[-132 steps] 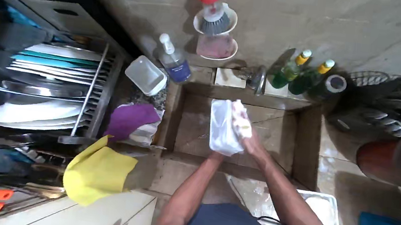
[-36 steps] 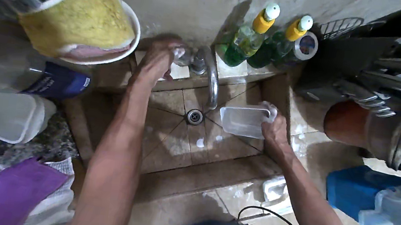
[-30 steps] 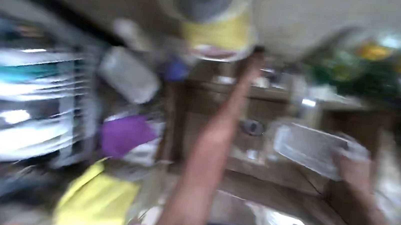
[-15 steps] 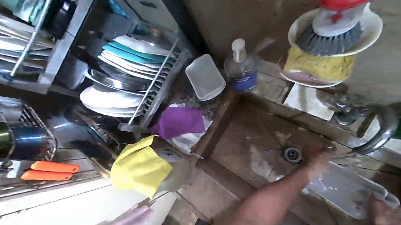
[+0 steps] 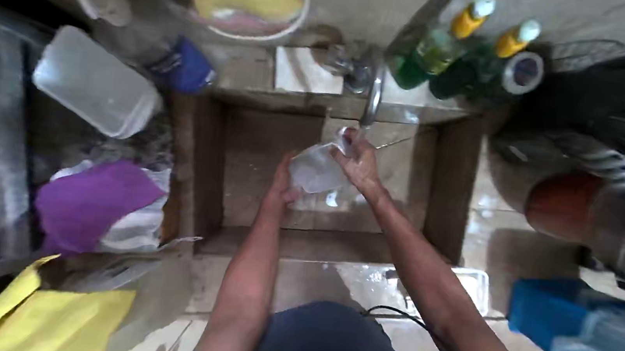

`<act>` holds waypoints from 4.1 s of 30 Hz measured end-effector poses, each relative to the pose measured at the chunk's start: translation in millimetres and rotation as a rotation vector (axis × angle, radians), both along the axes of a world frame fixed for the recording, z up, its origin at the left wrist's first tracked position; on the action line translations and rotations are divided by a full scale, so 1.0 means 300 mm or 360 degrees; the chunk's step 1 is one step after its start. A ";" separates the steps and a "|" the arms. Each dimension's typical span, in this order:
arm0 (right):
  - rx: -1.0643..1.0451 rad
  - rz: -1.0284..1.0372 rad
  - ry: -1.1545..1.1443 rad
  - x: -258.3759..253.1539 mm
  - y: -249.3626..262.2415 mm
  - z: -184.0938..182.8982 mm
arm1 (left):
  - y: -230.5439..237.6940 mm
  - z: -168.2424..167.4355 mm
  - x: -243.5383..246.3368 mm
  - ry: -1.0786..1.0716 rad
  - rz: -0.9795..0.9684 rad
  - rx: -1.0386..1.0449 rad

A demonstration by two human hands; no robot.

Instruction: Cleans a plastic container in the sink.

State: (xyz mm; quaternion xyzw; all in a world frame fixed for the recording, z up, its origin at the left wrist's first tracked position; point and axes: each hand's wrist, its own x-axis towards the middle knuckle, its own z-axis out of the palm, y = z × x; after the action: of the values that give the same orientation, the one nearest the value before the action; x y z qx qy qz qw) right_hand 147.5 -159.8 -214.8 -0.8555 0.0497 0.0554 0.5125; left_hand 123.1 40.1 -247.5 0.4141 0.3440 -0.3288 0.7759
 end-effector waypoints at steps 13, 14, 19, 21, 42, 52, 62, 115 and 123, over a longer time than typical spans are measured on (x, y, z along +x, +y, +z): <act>-0.0243 0.0319 -0.0510 0.044 -0.001 0.033 | -0.079 -0.188 -0.041 -0.0051 0.0280 -0.0592; -0.0219 0.0272 -0.0556 0.045 0.011 0.028 | -0.052 -0.193 -0.050 -0.0043 0.0307 -0.0551; 0.0189 0.0006 0.0029 0.051 0.045 0.084 | 0.047 -0.162 -0.050 -0.0111 0.0286 -0.0225; 0.0397 -0.0168 0.0385 0.068 0.069 0.089 | 0.028 -0.125 -0.025 -0.0128 0.0230 -0.0063; 0.0939 -0.0796 0.0961 -0.066 -0.049 -0.039 | -0.081 -0.039 0.114 -0.0585 -0.0181 0.0349; 0.0983 -0.0734 0.0793 -0.083 -0.183 -0.039 | -0.179 0.021 0.087 -0.0443 -0.0122 0.0208; 0.1084 -0.1000 0.1344 -0.203 -0.334 -0.102 | -0.377 -0.044 0.157 -0.1062 -0.0295 0.0544; 0.1206 -0.0725 0.1156 -0.127 -0.102 0.029 | 0.034 0.078 0.067 -0.1385 -0.0772 0.0753; -0.0280 -0.0203 -0.0317 -0.154 -0.131 0.073 | -0.154 0.379 0.548 -0.0896 -0.0774 0.1560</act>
State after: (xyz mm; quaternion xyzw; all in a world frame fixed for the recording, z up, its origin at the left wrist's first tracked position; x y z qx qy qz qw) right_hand 101.2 -199.1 -192.9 -0.8934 0.0577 -0.0671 0.4404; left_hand 287.4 -6.2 -133.9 0.8602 0.1328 -0.1779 0.4591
